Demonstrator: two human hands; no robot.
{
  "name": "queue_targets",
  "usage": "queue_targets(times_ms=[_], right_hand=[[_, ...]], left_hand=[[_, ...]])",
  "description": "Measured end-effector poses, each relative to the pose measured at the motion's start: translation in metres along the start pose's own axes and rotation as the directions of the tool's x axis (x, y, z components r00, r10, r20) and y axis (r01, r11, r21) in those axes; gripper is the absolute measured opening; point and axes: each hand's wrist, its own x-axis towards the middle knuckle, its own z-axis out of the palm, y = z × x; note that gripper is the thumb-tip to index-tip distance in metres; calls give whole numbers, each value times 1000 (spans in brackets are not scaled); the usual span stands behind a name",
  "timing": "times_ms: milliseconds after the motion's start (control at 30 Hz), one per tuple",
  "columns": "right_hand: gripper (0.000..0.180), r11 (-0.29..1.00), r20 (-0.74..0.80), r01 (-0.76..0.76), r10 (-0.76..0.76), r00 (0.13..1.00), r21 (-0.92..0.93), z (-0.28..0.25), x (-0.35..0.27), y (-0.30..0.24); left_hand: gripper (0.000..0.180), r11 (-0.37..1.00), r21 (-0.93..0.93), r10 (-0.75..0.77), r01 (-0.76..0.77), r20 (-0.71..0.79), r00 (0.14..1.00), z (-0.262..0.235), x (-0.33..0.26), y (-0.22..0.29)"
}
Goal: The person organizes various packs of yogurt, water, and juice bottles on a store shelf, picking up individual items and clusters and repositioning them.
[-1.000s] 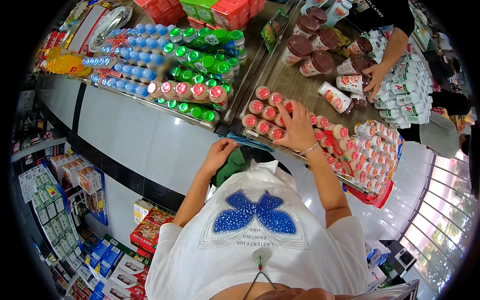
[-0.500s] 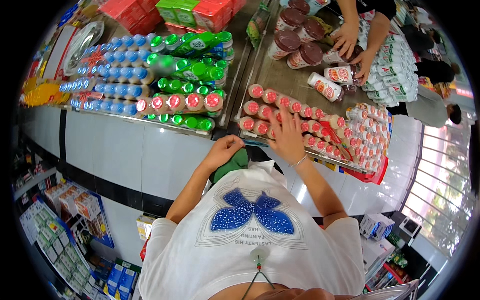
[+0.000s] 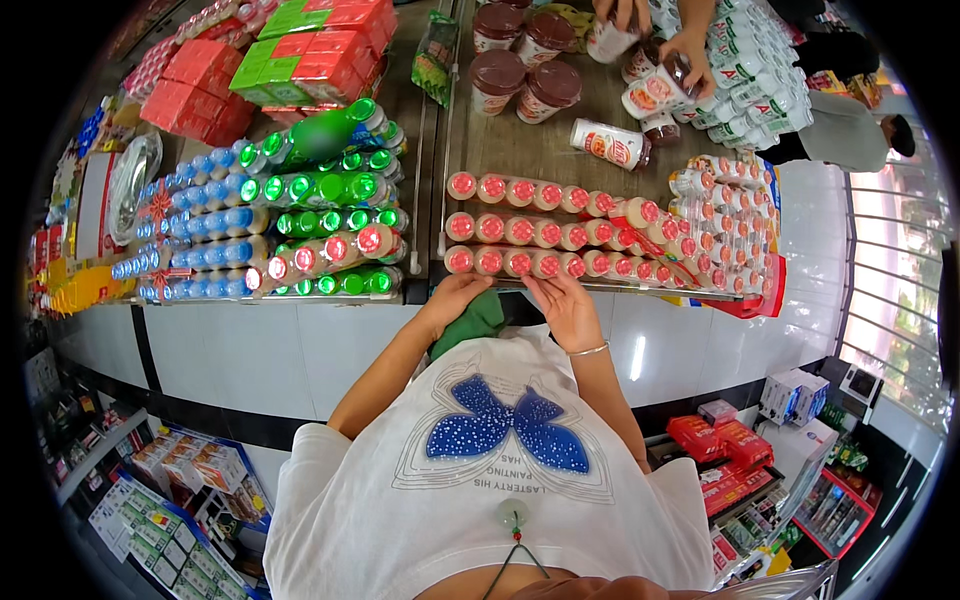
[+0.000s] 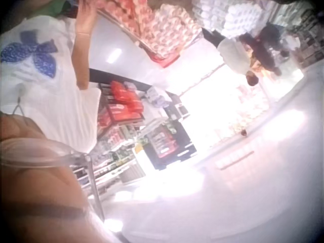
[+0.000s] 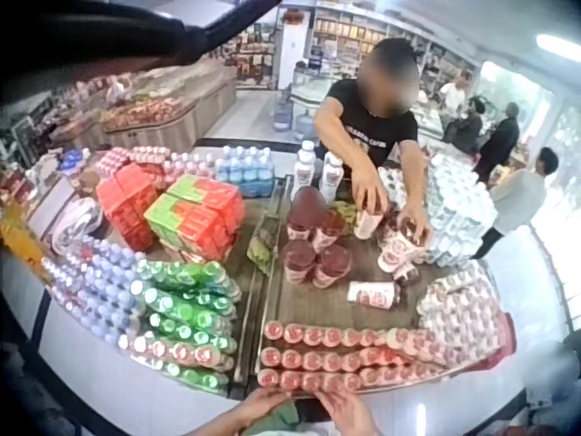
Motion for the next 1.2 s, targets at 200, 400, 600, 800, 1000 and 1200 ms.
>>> queue_targets(times_ms=[200,400,600,800,1000,1200], right_hand=[[25,995,14,-96,96,995,1,2,16,-15],[31,962,-10,-245,245,969,-118,8,54,-9],[29,982,-16,-122,121,992,-143,20,87,-18],[23,990,61,-107,113,992,-91,28,125,-30],[22,991,42,-102,106,993,-86,44,152,-46],[31,995,-5,-95,95,995,-37,51,164,-62]], left_hand=[[35,992,-124,20,-24,-31,999,7,3,3],[32,984,-174,12,-28,-94,995,12,16,9],[33,963,-242,65,-115,-203,977,27,28,43],[33,982,-152,73,-108,-217,973,10,67,56],[27,994,-85,57,-70,-152,987,15,52,68],[19,934,232,323,-270,-232,917,11,10,49]])
